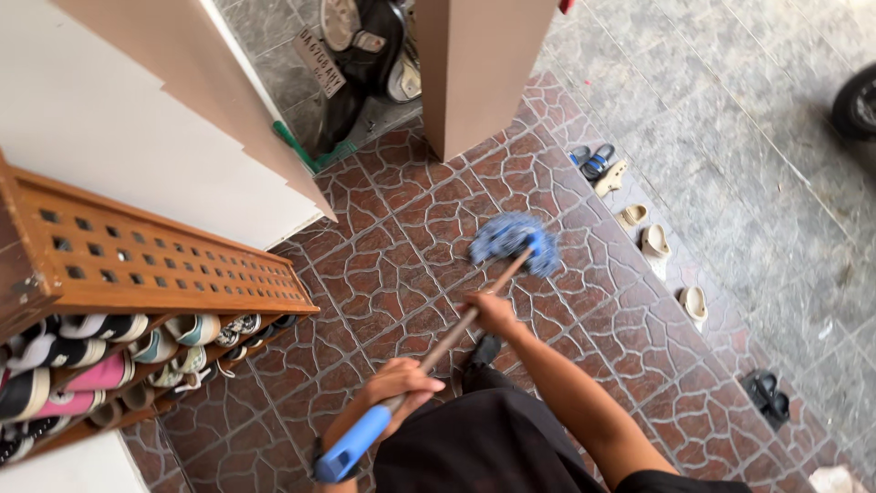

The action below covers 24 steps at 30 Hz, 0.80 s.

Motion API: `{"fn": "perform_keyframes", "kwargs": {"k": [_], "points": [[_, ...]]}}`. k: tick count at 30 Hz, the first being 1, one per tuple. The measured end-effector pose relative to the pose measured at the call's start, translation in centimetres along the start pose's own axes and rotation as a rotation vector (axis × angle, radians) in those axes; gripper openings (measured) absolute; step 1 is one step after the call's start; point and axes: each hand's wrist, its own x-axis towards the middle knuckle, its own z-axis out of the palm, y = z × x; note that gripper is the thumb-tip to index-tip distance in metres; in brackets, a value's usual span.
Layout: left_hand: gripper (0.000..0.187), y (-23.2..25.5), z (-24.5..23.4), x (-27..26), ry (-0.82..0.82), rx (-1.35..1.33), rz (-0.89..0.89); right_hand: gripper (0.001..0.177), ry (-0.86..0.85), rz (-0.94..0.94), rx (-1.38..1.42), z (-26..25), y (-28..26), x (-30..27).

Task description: The person mops a tiled entryway floor by hand using a blue string mop, moving the mop head in various directions across the brown tiles and around a shoe rack.

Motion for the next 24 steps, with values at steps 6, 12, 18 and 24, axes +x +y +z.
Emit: {"fn": "perform_keyframes", "kwargs": {"k": [6,12,18,24], "points": [[0.009,-0.8,0.5,-1.0,-0.262,0.047,-0.42,0.009,0.177,0.087,0.021,0.6,1.8,-3.4],[0.017,3.4,-5.7,-1.2,-0.312,0.057,-0.212,0.012,0.274,0.096,0.156,6.0,-5.2,-3.7],[0.026,7.7,-13.7,-1.7,-0.438,0.112,-0.272,0.017,0.368,-0.065,0.378,11.6,-15.2,-2.4],[0.024,9.7,-15.6,-3.1,-0.393,0.256,-0.281,0.017,0.293,-0.161,0.36,9.8,-21.4,-4.0]]}}
